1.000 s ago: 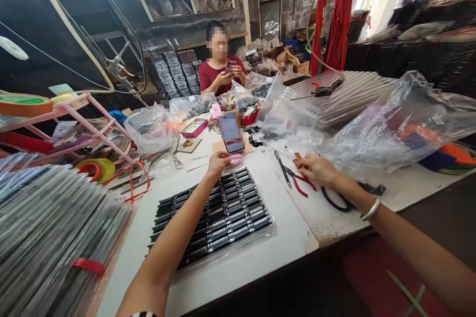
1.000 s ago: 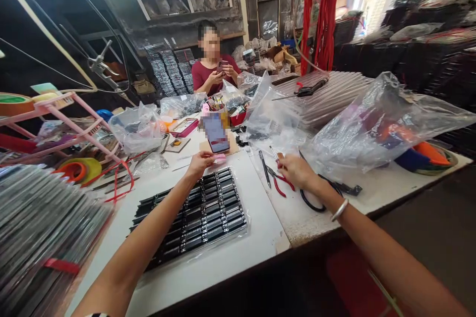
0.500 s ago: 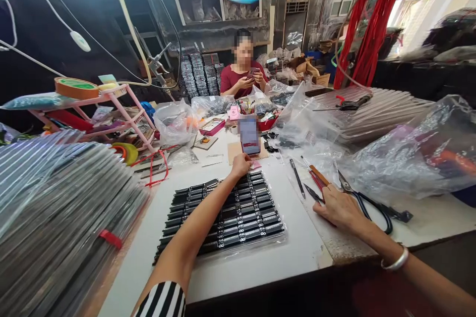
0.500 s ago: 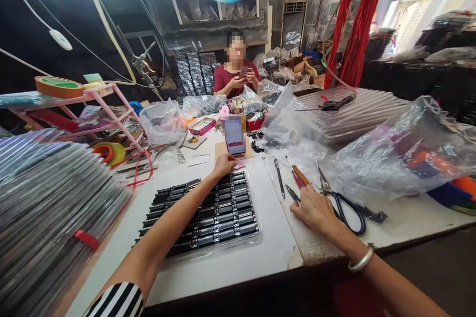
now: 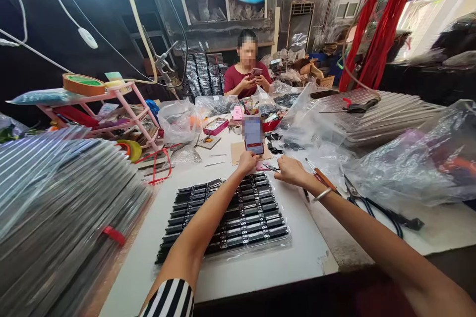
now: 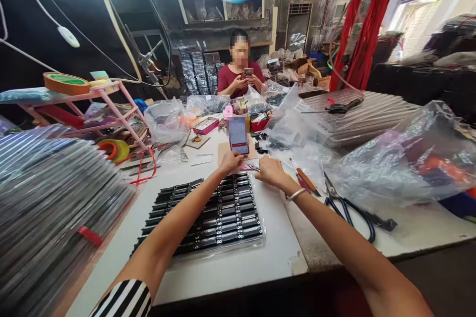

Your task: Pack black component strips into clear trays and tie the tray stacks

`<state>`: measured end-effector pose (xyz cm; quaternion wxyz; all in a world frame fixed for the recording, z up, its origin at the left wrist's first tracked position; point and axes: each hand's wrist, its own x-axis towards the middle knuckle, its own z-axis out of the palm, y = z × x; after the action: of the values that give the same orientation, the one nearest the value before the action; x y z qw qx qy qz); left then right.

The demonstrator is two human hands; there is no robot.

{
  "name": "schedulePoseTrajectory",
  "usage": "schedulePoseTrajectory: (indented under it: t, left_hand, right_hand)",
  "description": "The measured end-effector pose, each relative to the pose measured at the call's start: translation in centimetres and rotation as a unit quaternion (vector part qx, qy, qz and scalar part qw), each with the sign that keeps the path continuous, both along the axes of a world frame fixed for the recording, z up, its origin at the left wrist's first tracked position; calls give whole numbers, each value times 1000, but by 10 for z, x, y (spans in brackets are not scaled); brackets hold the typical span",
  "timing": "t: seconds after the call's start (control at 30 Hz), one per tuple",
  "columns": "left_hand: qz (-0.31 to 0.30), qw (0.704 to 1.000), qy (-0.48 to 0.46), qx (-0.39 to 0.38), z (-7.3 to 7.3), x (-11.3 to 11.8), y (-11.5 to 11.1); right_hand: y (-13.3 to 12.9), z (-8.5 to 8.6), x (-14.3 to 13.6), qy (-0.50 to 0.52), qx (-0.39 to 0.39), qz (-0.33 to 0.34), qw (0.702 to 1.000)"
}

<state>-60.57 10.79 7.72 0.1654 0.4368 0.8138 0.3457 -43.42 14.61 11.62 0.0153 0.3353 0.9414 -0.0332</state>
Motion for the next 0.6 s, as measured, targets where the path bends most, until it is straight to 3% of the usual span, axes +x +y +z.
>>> schedulePoseTrajectory:
  t: [0.1,0.17,0.3,0.37,0.47,0.6]
  left_hand:
    - [-11,1000,-10,17,12,-16,-20]
    - [-19,999,-10,30,25,-29,-44]
    - [-13,998,22,51,50,-60,-115]
    - [-2,995,91,25,55,-72,-150]
    - [-2,980,192,-50,44,-79,-185]
    - [-31,968,234,-87,18,-69,-197]
  right_hand:
    - [9,-12,-16,2,-17,2,1000]
    - [12,-15,-16,17,-17,4,1000]
    - [4,-12,-11,112,-6,-8,994]
    - [-8,-9,-16,156,-20,30,987]
    - [-35,-11,-36,187,-53,135,972]
    - [-66,-20,-73,164,-70,219,959]
